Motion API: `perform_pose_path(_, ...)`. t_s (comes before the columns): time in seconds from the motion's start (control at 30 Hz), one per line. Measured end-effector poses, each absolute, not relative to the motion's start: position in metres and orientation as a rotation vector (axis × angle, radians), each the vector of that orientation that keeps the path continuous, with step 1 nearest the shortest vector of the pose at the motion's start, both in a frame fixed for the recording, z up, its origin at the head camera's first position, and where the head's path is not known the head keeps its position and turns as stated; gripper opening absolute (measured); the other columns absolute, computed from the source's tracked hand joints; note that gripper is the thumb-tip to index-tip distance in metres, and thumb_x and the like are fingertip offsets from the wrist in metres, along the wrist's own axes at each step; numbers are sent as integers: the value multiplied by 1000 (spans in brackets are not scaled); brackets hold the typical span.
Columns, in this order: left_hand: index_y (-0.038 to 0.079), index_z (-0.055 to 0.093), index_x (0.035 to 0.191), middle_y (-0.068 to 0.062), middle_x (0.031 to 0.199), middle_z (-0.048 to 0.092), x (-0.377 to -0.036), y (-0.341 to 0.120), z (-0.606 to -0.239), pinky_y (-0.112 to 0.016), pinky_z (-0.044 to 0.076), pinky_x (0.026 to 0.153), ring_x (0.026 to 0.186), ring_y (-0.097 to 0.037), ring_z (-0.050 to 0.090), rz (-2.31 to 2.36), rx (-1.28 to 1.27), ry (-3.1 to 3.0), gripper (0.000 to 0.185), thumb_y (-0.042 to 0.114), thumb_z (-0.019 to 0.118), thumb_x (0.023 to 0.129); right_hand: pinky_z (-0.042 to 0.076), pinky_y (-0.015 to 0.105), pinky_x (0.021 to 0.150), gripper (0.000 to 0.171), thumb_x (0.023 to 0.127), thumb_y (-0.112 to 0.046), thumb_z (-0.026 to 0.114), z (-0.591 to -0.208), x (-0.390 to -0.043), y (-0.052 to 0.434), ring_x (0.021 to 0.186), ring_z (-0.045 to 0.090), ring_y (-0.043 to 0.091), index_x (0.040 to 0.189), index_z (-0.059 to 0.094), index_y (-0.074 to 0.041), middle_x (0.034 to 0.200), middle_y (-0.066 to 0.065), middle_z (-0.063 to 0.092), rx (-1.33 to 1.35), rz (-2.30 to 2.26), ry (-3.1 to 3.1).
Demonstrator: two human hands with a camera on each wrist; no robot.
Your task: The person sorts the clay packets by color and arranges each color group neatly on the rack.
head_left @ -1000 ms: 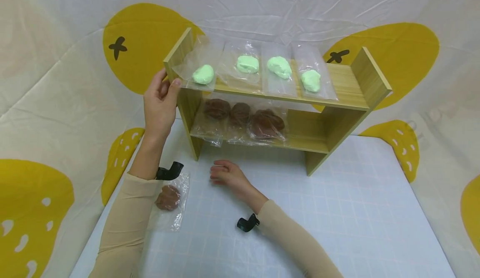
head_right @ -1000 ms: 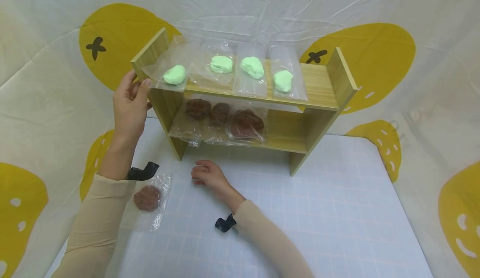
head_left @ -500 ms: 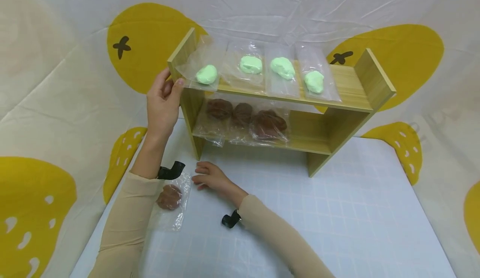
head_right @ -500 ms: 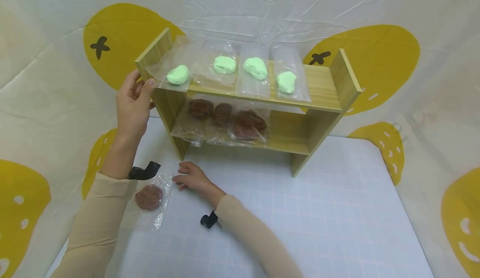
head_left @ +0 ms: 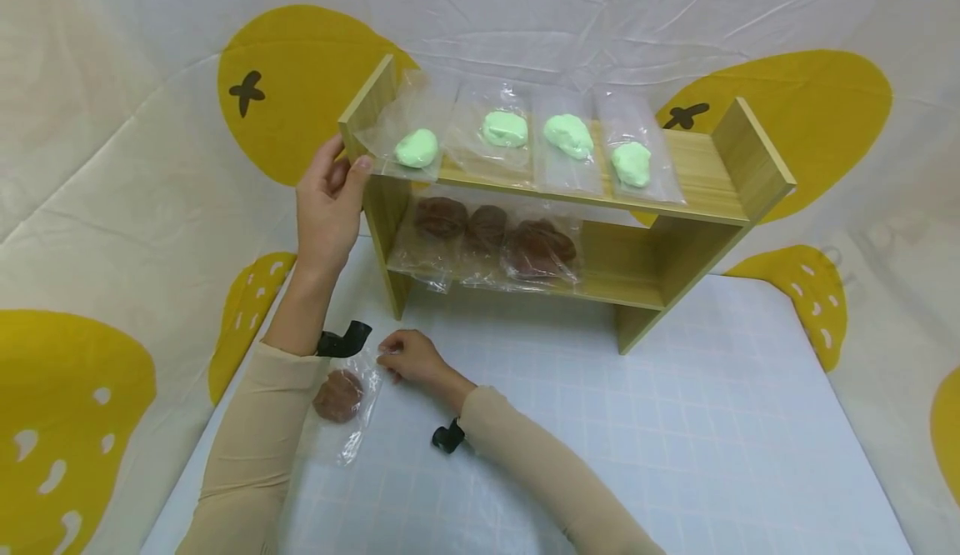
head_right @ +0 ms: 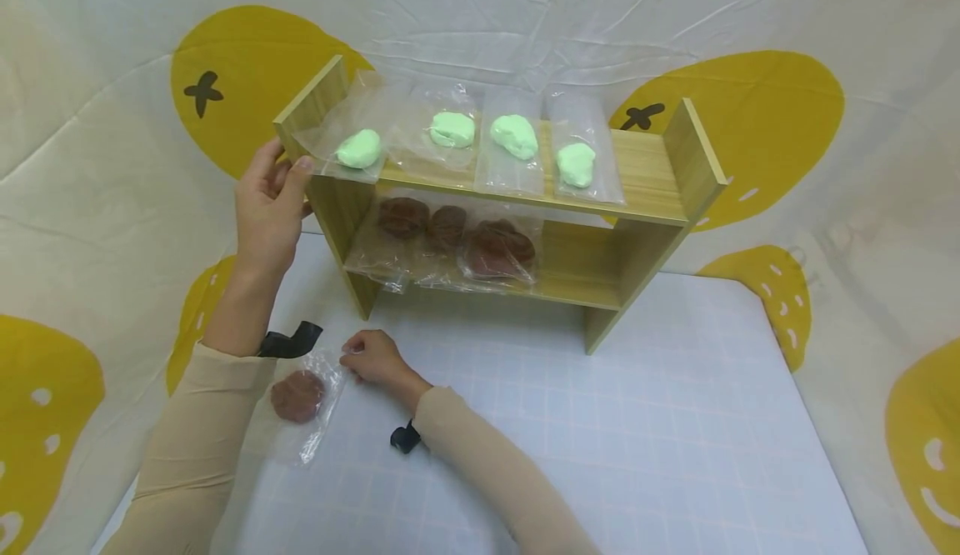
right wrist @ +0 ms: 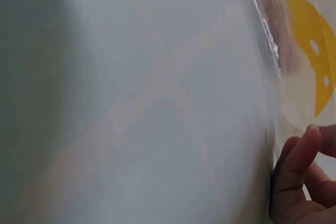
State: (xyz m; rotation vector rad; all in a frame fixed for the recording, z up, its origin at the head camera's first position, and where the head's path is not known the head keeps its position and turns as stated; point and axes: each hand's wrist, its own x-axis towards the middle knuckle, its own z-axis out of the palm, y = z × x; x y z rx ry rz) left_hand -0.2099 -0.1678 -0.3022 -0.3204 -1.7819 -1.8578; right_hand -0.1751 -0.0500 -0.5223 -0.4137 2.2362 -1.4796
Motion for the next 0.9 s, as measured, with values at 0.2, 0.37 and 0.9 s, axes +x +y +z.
perform_pose_path(0.2,11,57,141,-16,131,62,-210,-167,-302,-38,49,99,118,-26,61,-1860,-327,-1784,42,15,63,100,44,22,77,6,92,-17,71,-524,-171,-40,82,51,6,92,73,-11,86,-8,60,-545,-1353,2438)
perform_pose_path(0.37,11,58,141,-16,130,63,-209,-168,-301,-38,50,99,117,-26,61,-1852,-320,-1791,42,15,63,100,48,25,72,4,93,-17,69,-522,-165,-29,79,55,7,94,69,-13,89,-5,60,-518,-1451,2366)
perform_pose_path(0.9,9,57,141,-15,132,62,-210,-167,-301,-37,47,102,120,-25,60,-1856,-317,-1769,42,11,64,99,59,36,76,12,100,-10,53,-517,-154,6,79,56,20,107,53,1,99,10,54,-132,-1873,1913)
